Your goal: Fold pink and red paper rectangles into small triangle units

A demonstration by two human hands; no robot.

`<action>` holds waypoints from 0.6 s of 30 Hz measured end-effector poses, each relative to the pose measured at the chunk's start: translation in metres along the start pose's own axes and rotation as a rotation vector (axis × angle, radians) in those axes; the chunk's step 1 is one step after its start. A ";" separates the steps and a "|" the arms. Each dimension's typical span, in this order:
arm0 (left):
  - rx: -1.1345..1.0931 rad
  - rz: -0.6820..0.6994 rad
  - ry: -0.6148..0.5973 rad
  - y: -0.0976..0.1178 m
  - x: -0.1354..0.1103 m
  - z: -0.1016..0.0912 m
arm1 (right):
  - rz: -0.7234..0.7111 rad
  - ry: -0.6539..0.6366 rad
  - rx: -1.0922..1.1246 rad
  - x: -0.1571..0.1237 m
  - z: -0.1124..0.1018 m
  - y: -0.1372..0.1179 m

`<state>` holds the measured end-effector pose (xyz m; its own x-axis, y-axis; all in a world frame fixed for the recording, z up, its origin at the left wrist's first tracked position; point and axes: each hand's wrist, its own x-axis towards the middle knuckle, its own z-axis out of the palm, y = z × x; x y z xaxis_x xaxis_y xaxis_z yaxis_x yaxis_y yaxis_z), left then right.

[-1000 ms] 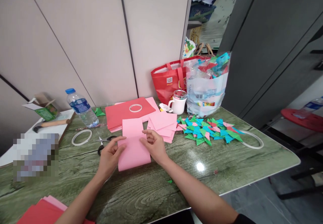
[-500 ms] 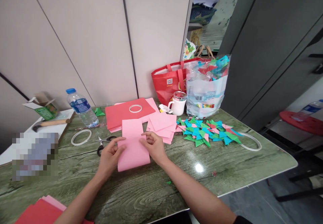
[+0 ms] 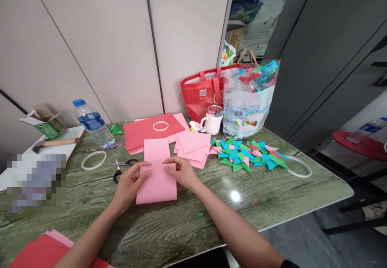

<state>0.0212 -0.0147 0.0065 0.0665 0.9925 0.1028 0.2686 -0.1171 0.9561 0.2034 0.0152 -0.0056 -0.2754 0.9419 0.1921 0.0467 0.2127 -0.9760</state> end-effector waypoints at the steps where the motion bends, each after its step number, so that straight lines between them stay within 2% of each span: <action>1: 0.007 -0.001 -0.024 0.001 0.000 0.000 | -0.019 -0.021 -0.027 0.000 -0.001 -0.001; 5: 0.045 0.011 -0.084 0.004 -0.002 0.002 | -0.046 -0.051 -0.099 -0.001 -0.001 -0.004; 18: 0.070 0.030 -0.113 0.007 -0.001 0.002 | -0.003 -0.011 -0.025 -0.003 0.003 0.001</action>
<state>0.0249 -0.0170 0.0124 0.1822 0.9786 0.0958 0.3311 -0.1528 0.9312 0.2014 0.0115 -0.0072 -0.2860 0.9385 0.1937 0.0703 0.2221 -0.9725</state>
